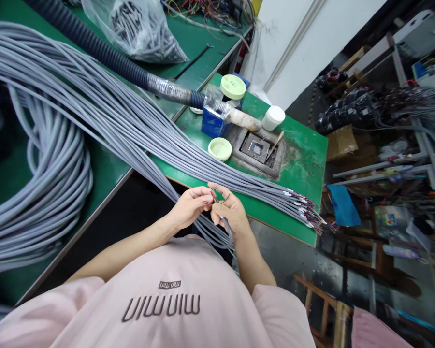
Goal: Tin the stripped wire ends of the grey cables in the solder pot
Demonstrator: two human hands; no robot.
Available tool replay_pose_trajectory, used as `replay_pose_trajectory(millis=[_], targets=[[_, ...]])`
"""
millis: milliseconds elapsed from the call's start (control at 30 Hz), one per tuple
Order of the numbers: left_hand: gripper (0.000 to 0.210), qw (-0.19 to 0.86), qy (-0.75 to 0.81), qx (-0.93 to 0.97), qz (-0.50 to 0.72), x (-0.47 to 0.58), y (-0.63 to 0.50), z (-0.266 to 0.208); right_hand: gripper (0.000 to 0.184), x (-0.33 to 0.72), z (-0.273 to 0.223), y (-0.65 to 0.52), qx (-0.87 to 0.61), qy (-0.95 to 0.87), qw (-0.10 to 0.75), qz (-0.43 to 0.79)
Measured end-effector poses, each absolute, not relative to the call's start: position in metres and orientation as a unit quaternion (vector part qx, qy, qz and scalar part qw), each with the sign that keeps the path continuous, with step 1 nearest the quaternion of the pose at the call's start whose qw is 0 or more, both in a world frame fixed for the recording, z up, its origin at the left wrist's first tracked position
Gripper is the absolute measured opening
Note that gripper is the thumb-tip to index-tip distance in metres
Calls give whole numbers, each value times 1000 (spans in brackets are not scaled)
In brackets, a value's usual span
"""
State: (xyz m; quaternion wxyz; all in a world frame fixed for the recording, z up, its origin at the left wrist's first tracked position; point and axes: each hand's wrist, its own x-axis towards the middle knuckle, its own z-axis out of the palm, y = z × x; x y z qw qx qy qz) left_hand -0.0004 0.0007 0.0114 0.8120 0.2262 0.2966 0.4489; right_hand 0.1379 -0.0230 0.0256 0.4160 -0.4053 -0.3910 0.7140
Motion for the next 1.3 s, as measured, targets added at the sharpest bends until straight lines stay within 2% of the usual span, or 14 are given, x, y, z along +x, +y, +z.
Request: replay_pose_trajectory(millis=[300,567,833,1000,1133,1300], targets=[[22,783,331,232,472,0,-2,11,63,134,28,-23,-432,-383,421,700],[24,741,371,273,489,-1,-4,11,70,135,27,-23,-456,-387,415,686],[28,709,389,319,495,-5,-9,13,64,135,27,-23,-430,-377,432,698],[27,727,337,319,506,-6,-11,4,68,137,25,-24,-426,-385,414,707],[24,785,262,274,490,-6,-10,2,73,140,22,-24,-428,-393,390,714],[31,829,282,194,442,-3,-5,8,73,140,19,-25,-418,-397,392,717]])
